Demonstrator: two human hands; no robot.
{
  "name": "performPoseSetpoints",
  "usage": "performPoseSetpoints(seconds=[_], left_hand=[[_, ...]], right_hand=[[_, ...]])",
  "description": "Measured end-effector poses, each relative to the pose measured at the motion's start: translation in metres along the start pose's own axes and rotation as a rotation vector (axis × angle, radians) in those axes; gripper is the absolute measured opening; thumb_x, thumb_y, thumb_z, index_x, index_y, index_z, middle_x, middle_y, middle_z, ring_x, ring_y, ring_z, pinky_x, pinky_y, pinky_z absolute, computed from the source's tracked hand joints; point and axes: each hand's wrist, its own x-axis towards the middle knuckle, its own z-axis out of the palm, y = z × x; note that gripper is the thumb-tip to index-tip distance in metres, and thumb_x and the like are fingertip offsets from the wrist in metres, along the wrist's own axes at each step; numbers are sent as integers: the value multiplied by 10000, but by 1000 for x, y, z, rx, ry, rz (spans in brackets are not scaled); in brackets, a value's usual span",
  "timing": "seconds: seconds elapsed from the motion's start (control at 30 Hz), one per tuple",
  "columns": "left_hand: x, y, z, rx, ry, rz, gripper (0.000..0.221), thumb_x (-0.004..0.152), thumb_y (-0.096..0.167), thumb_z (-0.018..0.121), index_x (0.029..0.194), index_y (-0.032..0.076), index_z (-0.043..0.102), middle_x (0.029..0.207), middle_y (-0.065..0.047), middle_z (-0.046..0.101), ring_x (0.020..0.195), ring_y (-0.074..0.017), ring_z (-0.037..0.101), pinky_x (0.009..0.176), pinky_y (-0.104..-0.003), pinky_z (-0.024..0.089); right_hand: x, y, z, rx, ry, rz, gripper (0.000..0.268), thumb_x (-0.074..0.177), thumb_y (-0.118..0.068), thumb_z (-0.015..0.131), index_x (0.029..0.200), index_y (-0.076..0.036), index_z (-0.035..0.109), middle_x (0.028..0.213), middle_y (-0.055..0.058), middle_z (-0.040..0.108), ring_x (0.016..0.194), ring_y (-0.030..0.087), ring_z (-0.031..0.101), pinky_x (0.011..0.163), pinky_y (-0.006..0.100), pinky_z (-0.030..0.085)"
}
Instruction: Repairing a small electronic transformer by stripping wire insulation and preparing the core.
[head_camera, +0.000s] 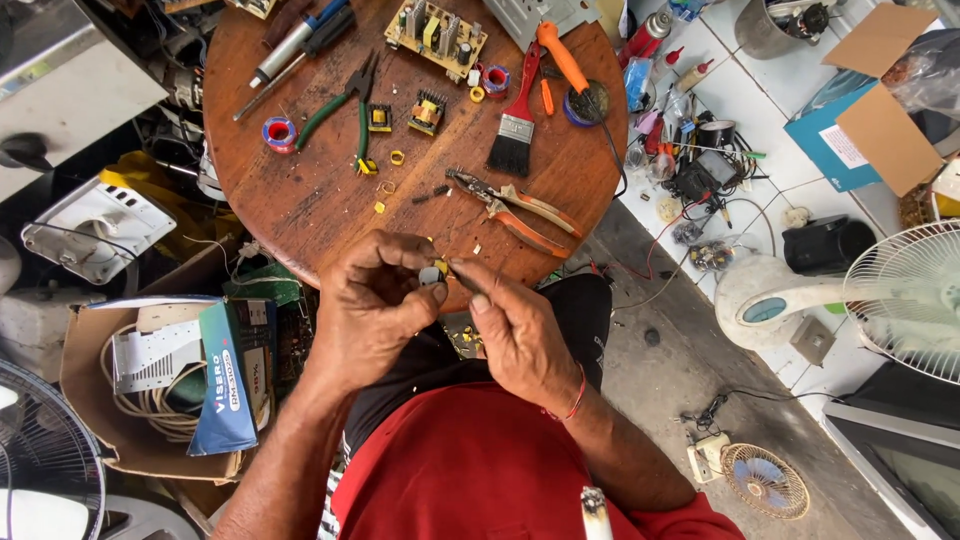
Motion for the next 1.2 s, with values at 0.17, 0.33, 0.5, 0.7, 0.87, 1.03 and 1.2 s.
performPoseSetpoints(seconds=[0.17,0.33,0.5,0.7,0.87,1.03,1.2], left_hand=[[1,-5,-6,18,-32,-81,256,760,-77,805,967,-54,656,887,-176,686,728,-151,634,595,-268,569],[-5,-13,0,-60,52,-147,178,875,-41,719,1040,-91,674,874,-207,684,753,-246,713,646,-342,635],[-8,-4,4,-25,135,-110,231,909,-16,691,1114,-120,669,874,-245,704,791,-285,749,687,-376,641],[-13,1,4,31,112,-137,249,919,21,717,1142,-86,701,850,-217,724,807,-236,734,707,-357,638],[-13,1,5,111,98,-147,280,916,54,716,1170,-64,715,845,-225,740,817,-249,754,731,-357,649],[-13,7,4,170,102,-117,304,902,63,745,1177,-66,728,833,-177,732,845,-193,736,787,-291,607],[-10,13,8,171,86,-65,268,891,31,769,1135,-71,731,840,-191,706,830,-223,737,779,-338,597]], right_hand=[[-6,6,2,319,-102,189,416,1050,-197,444,1417,-95,611,877,204,656,570,231,689,465,352,617],[6,-10,-21,380,-182,297,458,1039,-249,481,1446,-53,556,1100,322,675,653,281,738,542,410,675],[11,-18,-29,229,-197,190,472,1034,-219,491,1476,-57,526,1153,327,693,705,395,770,529,498,656],[11,-19,-27,249,-237,220,453,1020,-234,505,1445,-93,570,1016,264,733,722,360,784,551,443,687],[13,-19,-25,251,-253,217,434,1016,-226,515,1423,-100,598,1018,268,735,726,358,788,562,445,687],[16,-25,-25,257,-263,221,413,1018,-228,514,1396,-104,625,1037,287,731,738,374,787,582,442,690],[11,-24,-17,169,-193,130,389,1019,-216,504,1358,-102,659,953,196,735,682,339,773,523,424,639]])
